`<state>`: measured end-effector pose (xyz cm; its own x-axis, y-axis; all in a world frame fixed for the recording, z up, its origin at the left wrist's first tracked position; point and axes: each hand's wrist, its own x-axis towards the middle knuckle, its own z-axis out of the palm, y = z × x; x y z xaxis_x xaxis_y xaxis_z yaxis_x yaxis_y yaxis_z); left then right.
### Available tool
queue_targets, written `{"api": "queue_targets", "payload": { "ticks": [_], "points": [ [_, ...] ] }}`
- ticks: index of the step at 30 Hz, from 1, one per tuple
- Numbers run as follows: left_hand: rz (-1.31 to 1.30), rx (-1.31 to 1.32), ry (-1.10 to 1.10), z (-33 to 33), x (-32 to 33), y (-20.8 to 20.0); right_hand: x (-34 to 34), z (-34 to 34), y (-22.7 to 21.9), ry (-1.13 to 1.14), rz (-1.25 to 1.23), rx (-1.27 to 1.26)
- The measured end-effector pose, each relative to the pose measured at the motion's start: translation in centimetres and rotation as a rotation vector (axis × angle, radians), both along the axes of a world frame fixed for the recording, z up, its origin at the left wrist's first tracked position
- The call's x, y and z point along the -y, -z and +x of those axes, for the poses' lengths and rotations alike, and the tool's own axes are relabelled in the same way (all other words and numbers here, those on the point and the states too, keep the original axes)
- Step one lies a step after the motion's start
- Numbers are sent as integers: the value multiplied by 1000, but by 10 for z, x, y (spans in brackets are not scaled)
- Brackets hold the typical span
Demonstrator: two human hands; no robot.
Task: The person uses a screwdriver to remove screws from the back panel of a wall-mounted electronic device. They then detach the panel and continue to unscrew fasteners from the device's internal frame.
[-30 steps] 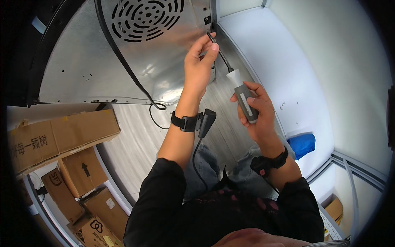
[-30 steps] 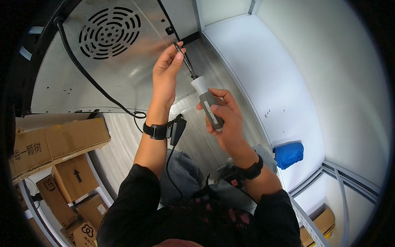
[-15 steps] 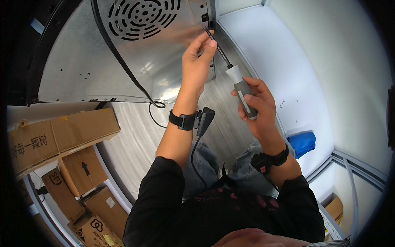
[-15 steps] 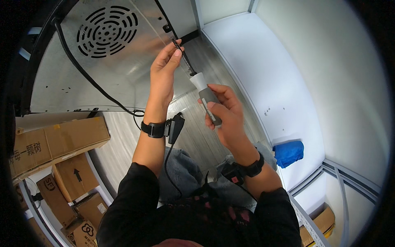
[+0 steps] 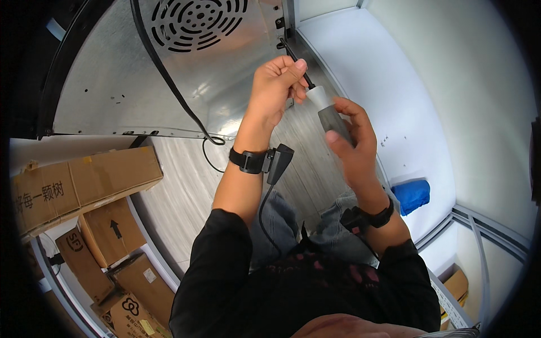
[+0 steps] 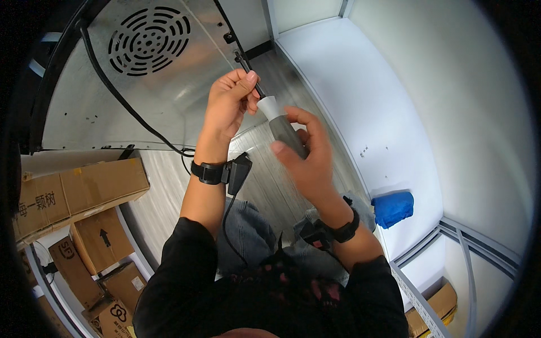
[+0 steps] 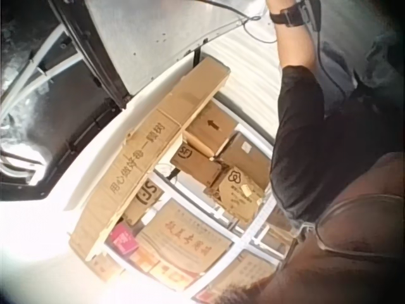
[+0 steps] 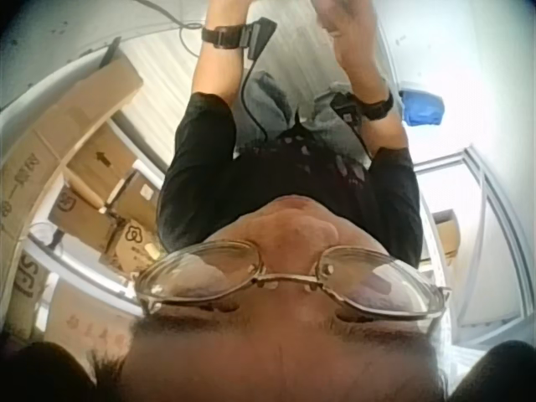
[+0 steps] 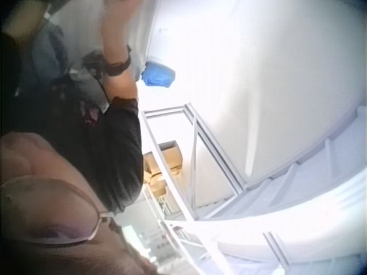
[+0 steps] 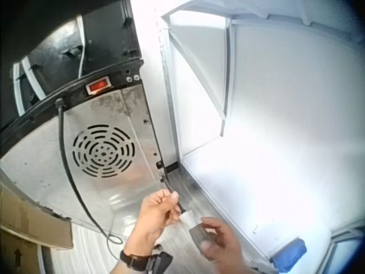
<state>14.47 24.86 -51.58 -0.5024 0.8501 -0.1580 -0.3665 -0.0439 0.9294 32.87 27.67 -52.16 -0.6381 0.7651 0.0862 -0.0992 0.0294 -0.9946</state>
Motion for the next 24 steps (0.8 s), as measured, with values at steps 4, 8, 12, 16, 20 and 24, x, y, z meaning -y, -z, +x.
{"api": "queue_targets", "payload": {
  "ticks": [4, 8, 12, 16, 20, 24],
  "points": [
    [44, 10, 44, -4, -1, 2, -8, 8, -6, -263, -797, -322],
    [41, 30, 61, -5, 2, 0, -6, 13, -15, -292, -677, -95],
    [-58, -55, 114, 3, 7, -11, 9, 5, -6, 8, 169, 58],
    [-67, -70, 209, 7, 12, -8, 10, 4, -4, 121, 505, 155],
    [36, -6, 266, -2, 14, 1, 13, 4, -11, 40, -308, -90],
    [88, 48, 299, -4, 16, 4, -6, 13, -4, -371, -919, -306]
  ]
}}
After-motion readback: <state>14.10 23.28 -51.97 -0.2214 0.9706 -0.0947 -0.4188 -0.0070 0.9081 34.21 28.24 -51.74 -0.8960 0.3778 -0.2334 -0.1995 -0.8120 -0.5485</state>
